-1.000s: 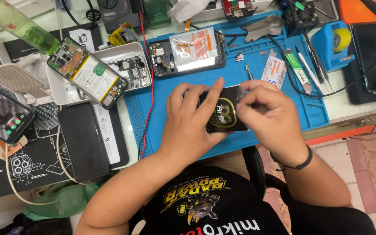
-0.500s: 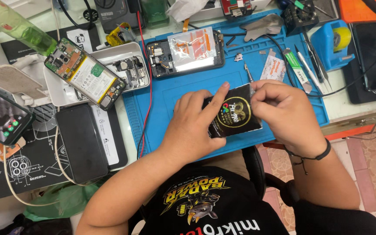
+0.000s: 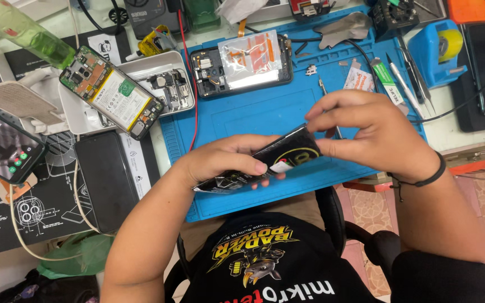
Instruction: The person takes a replacement phone screen out of a green plastic bag and bubble wrap, opens the screen's retail packaging, peels off its protective film, and begins fitting the new screen onto a disassembled phone on the work mat.
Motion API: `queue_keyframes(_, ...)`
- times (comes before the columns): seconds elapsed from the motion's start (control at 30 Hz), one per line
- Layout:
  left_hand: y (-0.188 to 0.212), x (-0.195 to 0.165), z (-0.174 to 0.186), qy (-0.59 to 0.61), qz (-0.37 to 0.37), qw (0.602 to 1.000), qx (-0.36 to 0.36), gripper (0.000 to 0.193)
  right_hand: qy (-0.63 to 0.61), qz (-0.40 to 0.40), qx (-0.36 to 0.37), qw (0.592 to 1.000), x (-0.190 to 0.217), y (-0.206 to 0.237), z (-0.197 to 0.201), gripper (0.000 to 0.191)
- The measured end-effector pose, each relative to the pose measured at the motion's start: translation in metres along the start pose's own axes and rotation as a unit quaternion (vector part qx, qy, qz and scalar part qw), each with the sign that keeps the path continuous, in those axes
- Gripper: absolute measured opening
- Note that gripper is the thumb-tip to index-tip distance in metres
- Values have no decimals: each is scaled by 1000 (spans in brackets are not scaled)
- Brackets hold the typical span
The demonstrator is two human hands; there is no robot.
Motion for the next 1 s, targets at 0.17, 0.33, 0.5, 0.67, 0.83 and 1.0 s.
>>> queue_keyframes(0.17,8,6,-2,111,32,993,21,59,-20,44,49,998,-4,-6,-11,23)
queue_keyframes(0.33,12,5,-1,121,31,992,18,54,-18,11,28,999,-14,1,-14,18)
queue_keyframes(0.5,16,5,1,131,57,990,-3,55,-111,-133,2,985,-40,20,-16,13)
queue_keyframes(0.67,20,5,3,145,52,988,-15,56,-282,-144,-84,945,-59,37,-16,14)
queue_keyframes(0.83,21,10,4,184,55,981,-2,57,-426,-144,-169,877,-75,46,-21,15)
queue_keyframes(1.0,22,17,3,215,68,974,10,57,-457,-133,-200,856,-77,49,-34,19)
Point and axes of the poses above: each hand's wrist, its own y-axis away from the middle knuckle, its own z-axis out of the back of the hand, x = y × z, the point moved 7 cm from there along -y, towards the middle knuckle, and after that the axes turned 2 degrees about -y, right-handed, at the moved point
